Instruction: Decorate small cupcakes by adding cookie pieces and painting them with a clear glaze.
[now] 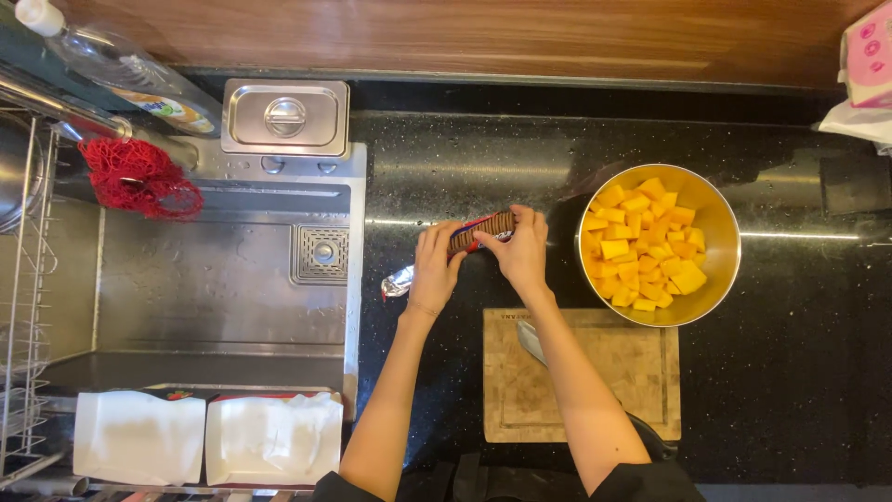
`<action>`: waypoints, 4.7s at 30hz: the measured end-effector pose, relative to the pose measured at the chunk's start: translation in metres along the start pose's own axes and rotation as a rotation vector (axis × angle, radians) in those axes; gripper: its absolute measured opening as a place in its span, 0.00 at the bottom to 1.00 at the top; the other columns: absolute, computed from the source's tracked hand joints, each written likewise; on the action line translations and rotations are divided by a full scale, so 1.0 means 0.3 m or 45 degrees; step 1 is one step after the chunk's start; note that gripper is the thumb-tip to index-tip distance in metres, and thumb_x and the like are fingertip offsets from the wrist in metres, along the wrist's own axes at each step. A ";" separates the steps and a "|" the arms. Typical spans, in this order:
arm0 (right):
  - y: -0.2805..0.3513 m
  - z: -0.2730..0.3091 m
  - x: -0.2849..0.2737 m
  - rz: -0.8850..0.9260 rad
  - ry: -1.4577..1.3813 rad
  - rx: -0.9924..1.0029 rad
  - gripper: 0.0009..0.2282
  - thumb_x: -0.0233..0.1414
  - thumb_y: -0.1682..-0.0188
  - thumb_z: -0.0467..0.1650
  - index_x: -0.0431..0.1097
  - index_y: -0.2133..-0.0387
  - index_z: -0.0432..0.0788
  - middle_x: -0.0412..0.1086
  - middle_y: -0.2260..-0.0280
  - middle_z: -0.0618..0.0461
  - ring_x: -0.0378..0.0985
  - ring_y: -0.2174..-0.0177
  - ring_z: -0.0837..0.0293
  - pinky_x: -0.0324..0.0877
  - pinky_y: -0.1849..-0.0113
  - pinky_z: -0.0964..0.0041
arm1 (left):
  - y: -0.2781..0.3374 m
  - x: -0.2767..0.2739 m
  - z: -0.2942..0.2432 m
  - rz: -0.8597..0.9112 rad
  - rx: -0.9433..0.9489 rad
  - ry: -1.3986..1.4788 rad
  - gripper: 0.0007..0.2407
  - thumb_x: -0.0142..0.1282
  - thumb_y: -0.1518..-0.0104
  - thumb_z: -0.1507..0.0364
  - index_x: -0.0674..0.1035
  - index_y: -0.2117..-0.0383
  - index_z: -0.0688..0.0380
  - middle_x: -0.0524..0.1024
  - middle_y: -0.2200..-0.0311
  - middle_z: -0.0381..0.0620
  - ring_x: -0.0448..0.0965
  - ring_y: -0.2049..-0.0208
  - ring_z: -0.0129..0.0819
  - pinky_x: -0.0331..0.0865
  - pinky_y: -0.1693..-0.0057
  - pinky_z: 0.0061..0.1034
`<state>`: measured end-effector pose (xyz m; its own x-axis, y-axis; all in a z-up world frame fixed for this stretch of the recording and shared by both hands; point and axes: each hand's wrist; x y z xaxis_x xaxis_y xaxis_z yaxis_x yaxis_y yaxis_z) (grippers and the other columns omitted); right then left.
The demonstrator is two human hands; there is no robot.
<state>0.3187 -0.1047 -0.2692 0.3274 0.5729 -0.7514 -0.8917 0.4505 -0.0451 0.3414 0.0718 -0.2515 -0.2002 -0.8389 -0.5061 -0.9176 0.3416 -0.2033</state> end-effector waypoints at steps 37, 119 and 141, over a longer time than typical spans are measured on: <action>0.053 0.265 -0.165 -0.239 0.215 -0.152 0.40 0.69 0.64 0.29 0.54 0.38 0.35 0.65 0.51 0.37 0.70 0.52 0.39 0.63 0.50 0.45 | -0.001 0.062 0.031 0.032 0.130 -0.287 0.25 0.63 0.49 0.79 0.71 0.43 0.59 0.71 0.46 0.52 0.69 0.42 0.51 0.62 0.36 0.42; 0.760 -0.061 -0.490 -0.220 0.450 0.043 0.18 0.61 0.55 0.35 0.72 0.56 0.36 0.71 0.63 0.42 0.72 0.61 0.41 0.68 0.60 0.50 | -0.441 0.134 -0.033 1.308 0.468 -0.956 0.09 0.59 0.44 0.70 0.84 0.58 0.50 0.80 0.57 0.55 0.81 0.54 0.51 0.75 0.49 0.41; 0.959 -0.327 -0.650 0.045 0.580 0.028 0.16 0.61 0.55 0.36 0.69 0.61 0.36 0.67 0.61 0.41 0.70 0.57 0.40 0.68 0.55 0.47 | 0.191 0.037 -0.223 -0.078 -0.109 0.320 0.09 0.65 0.42 0.75 0.79 0.58 0.61 0.82 0.61 0.46 0.83 0.61 0.32 0.76 0.53 0.25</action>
<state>-0.0324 -0.1540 -0.2001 0.1213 0.2306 -0.9655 -0.8915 0.4530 -0.0038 0.2637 0.0538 -0.2126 -0.2128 -0.9394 -0.2686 -0.9542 0.2590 -0.1499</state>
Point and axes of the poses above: each hand's wrist, its own y-axis away from the middle knuckle, its own x-axis out of the palm, z = x × y
